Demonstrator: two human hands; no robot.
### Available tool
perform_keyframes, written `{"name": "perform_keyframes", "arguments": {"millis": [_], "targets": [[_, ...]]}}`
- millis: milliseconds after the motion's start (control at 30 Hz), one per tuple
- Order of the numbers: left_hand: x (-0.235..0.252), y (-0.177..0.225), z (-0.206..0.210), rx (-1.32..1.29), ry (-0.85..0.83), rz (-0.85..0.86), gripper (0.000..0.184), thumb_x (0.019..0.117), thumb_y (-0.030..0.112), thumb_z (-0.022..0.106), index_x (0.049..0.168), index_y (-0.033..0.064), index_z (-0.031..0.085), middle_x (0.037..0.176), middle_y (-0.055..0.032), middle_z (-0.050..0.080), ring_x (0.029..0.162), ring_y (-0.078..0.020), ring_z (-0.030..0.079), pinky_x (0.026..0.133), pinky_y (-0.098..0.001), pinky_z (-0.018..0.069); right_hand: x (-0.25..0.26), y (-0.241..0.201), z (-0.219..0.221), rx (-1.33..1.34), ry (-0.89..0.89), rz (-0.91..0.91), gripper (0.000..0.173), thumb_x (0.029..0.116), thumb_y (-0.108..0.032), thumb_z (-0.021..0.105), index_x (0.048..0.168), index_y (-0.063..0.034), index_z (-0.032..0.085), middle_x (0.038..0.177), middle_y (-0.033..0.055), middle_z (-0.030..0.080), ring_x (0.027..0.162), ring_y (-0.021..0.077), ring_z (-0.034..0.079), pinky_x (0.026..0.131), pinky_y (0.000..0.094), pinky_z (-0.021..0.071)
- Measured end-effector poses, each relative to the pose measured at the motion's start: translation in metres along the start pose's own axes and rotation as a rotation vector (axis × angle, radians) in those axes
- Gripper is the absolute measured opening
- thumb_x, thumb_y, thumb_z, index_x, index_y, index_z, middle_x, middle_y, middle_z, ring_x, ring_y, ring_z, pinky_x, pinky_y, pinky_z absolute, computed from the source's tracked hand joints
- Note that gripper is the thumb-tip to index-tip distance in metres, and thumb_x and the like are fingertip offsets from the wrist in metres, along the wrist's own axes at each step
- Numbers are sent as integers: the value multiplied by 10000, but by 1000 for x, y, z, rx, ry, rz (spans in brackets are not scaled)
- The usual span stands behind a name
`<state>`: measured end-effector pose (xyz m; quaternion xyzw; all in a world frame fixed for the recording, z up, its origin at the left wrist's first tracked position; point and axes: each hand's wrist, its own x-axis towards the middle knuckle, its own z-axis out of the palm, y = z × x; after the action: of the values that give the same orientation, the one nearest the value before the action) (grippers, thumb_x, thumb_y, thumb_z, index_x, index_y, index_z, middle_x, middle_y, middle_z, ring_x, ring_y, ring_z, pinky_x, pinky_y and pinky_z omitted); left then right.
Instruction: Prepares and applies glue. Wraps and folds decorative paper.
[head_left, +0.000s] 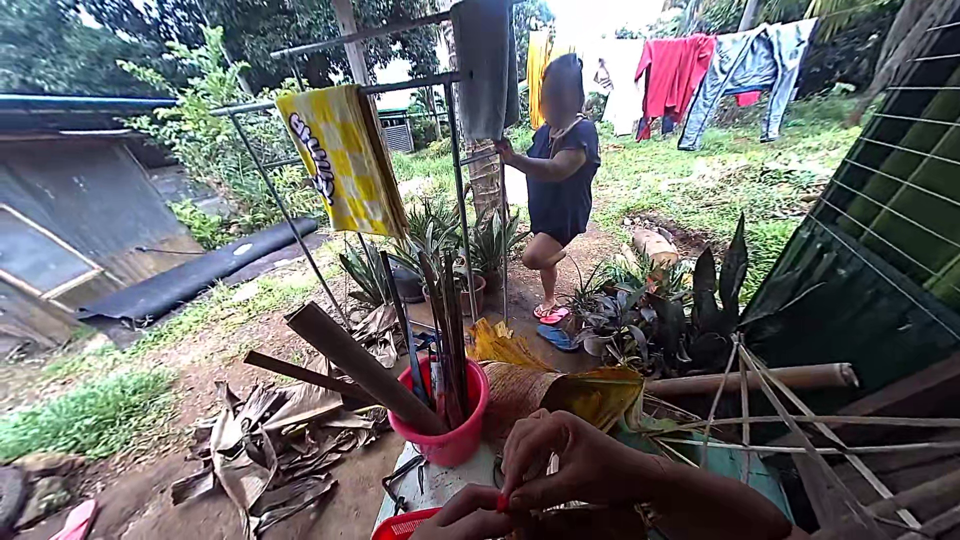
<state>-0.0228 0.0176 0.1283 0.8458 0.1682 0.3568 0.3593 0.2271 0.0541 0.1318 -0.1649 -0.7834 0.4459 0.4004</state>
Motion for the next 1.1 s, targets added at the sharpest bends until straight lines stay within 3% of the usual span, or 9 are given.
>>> {"name": "perform_keyframes", "arguments": {"millis": [200,333,433,500,567,700,800,933,1100], "targets": [[1,-1,2,-36,24,-26,365,853,159,834,1164,8,719,1326,-164,583,1207,-91,593,1010,-233,523,0,0,0,14,63,-4,132,933,-104,724,981,20,727,1030,63,710,1048,74,645,948,249,522],[3,1,3,-54,69,-37,362,841,180,846,1169,70,740,1478,-164,486,1396,-171,467,1136,-330,458,1,2,-5,236,162,43,92,960,-87,631,1012,-36,687,1120,58,736,1064,89,674,910,275,541],[6,0,3,-27,80,-30,363,857,195,835,1186,83,734,1551,-211,419,1459,-242,411,1166,-400,439,5,8,-13,483,269,127,58,959,-126,625,929,-110,672,1051,75,762,1010,128,715,898,309,560],[6,-4,1,-15,79,-48,370,886,182,802,1207,26,706,1513,-224,482,1419,-248,474,1151,-409,452,10,13,-26,598,381,199,79,931,-154,621,861,-136,652,963,78,760,933,148,722,846,314,567],[5,-12,1,-85,110,-77,410,885,90,785,1259,-22,664,1357,-152,645,1258,-204,629,1062,-387,541,13,18,-48,654,456,262,109,947,-167,561,857,-148,619,939,76,755,901,157,725,804,306,579],[7,-26,3,-266,260,-269,355,884,2,746,1233,40,694,1095,-37,762,960,-139,737,867,-324,624,5,30,-93,569,515,345,141,967,-175,512,860,-156,603,859,37,737,825,132,714,776,299,582],[14,-35,1,-351,331,-378,293,890,11,732,1180,28,701,1079,-56,763,967,-145,736,883,-324,615,0,27,-110,542,544,401,132,957,-159,507,863,-153,601,818,29,714,786,130,711,771,303,595],[25,-45,-4,-410,319,-475,294,906,70,740,1190,44,669,1022,-62,753,875,-158,731,793,-326,622,4,24,-114,630,545,428,198,1014,-176,446,873,-152,583,777,28,691,751,135,706,796,320,602],[42,-48,-8,-381,265,-518,261,917,98,747,1164,49,678,1025,-56,750,922,-155,728,856,-333,609,20,15,-107,711,492,424,208,1040,-166,426,898,-135,575,721,-7,621,623,64,645,706,228,602]]}}
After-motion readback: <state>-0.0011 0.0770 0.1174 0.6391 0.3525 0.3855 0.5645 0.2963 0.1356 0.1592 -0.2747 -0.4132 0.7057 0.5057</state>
